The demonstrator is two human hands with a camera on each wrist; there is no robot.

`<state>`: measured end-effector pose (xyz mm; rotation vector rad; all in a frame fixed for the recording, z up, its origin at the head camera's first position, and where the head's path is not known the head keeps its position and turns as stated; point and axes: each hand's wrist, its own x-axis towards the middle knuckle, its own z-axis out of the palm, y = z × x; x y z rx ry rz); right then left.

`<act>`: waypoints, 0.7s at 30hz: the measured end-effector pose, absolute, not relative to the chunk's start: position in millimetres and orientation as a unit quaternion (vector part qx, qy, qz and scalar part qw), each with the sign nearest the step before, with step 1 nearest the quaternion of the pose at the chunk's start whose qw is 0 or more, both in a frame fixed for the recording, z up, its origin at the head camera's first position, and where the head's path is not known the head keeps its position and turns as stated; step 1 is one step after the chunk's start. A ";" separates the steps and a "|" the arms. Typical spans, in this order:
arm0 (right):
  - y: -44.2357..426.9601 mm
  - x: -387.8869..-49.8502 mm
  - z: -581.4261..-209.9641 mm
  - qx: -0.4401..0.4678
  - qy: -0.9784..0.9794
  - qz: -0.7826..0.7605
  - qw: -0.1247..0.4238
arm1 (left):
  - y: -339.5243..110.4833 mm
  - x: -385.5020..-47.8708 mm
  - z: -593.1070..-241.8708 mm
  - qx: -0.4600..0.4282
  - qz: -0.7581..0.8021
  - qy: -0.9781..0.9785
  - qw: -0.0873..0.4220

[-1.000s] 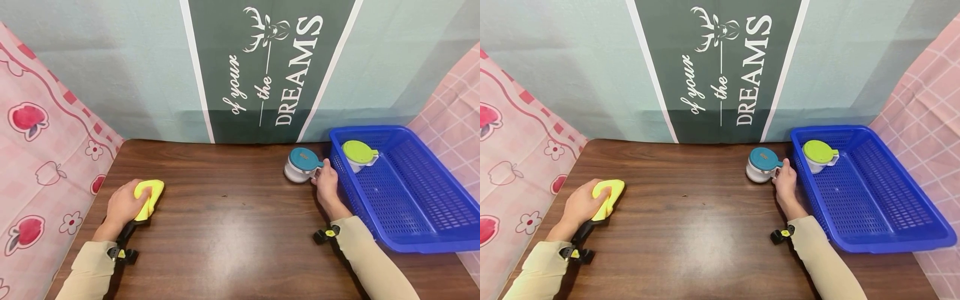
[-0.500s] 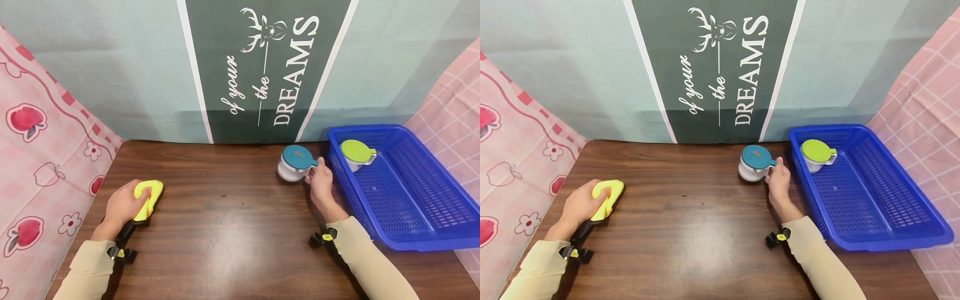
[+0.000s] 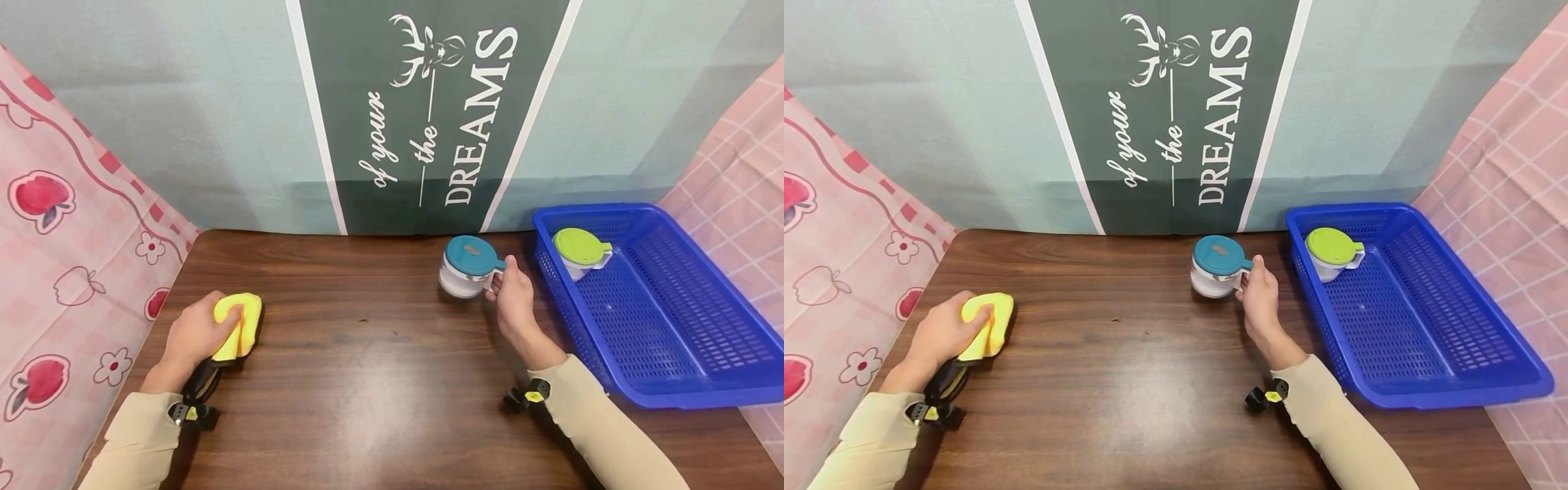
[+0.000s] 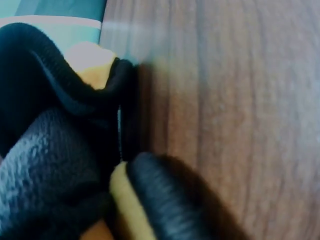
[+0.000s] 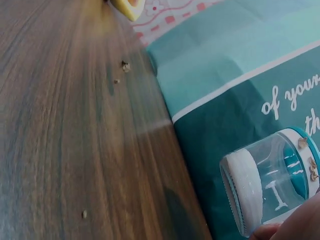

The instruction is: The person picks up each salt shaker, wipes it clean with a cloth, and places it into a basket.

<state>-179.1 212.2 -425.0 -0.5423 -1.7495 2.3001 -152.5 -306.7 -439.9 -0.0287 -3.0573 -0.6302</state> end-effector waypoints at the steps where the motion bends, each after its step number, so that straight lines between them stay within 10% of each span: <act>1: 211.2 -178.8 -424.1 -0.183 -0.592 0.779 0.101 | -306.4 -152.2 -439.0 -0.009 -0.202 -0.979 0.012; 21: 198.0 -169.1 -404.5 -0.150 -0.609 0.776 0.067 | -272.6 -143.3 -409.7 -0.112 -0.200 -0.972 0.054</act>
